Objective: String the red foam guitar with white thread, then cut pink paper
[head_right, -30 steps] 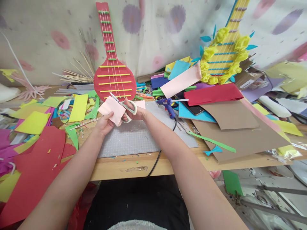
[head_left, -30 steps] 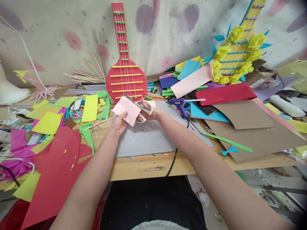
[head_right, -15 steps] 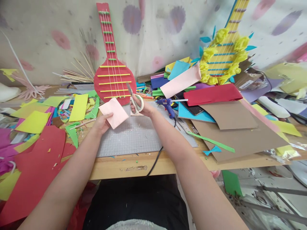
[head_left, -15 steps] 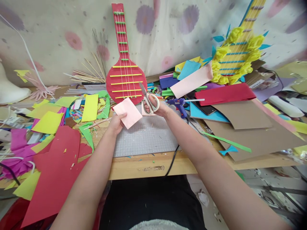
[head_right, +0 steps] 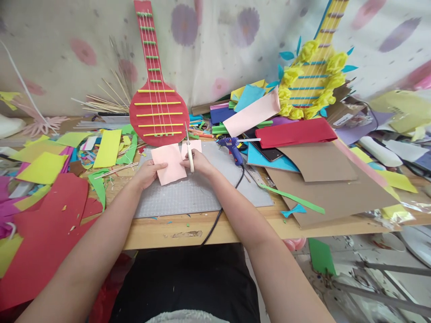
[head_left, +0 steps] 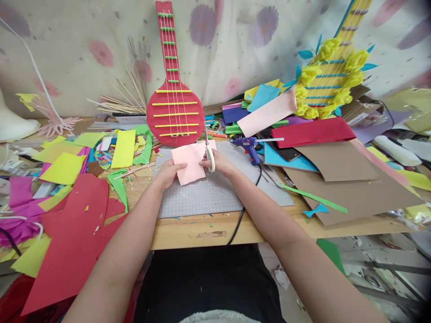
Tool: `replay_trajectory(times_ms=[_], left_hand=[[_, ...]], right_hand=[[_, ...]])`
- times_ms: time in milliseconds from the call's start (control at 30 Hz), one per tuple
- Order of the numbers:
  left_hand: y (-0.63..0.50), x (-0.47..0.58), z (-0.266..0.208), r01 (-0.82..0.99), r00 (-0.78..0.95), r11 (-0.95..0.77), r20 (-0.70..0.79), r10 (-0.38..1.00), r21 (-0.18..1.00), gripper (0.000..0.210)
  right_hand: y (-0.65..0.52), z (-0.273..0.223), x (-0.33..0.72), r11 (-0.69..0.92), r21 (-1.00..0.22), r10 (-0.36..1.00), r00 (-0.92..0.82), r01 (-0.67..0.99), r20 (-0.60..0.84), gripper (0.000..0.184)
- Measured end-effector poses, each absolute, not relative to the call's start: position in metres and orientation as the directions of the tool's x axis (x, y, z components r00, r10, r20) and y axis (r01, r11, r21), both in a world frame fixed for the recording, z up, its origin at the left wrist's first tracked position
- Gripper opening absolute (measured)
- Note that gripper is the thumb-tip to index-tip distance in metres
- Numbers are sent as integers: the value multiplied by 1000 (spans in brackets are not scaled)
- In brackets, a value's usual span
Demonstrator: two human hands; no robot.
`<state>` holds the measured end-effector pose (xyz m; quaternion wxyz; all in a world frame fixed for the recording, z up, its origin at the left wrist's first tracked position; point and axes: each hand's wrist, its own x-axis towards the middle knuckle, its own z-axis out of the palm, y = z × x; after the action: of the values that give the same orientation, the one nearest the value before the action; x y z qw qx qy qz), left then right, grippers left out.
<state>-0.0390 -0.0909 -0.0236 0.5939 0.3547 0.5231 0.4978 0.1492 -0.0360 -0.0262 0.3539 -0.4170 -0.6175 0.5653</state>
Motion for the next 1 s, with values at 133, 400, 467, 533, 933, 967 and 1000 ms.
replay_trajectory(times_ms=[133, 400, 467, 533, 933, 967, 1000], left_hand=[[-91, -40, -25, -216, -36, 263, -277, 960, 940, 32], [-91, -44, -25, -247, 69, 303, -295, 953, 920, 37], [-91, -46, -24, -242, 79, 316, -306, 949, 917, 36], [-91, -47, -22, -247, 75, 318, -309, 948, 916, 32], [-90, -43, -20, -271, 30, 310, -314, 949, 911, 20], [-91, -43, -19, -272, 27, 311, -316, 948, 911, 19], [-91, -43, -19, -274, 22, 312, -319, 948, 910, 19]], right_hand=[[-36, -29, 147, 8, -992, 946, -322, 127, -33, 40], [-38, -30, 150, -13, -994, 948, -315, 107, -46, 42], [-39, -31, 151, -14, -995, 943, -329, 96, -44, 42], [-41, -31, 152, -20, -997, 939, -341, 81, -47, 42], [-40, -34, 153, -16, -997, 942, -333, 75, -40, 44], [-40, -34, 154, -15, -997, 943, -330, 78, -40, 44], [-41, -33, 154, -14, -997, 944, -328, 82, -40, 44]])
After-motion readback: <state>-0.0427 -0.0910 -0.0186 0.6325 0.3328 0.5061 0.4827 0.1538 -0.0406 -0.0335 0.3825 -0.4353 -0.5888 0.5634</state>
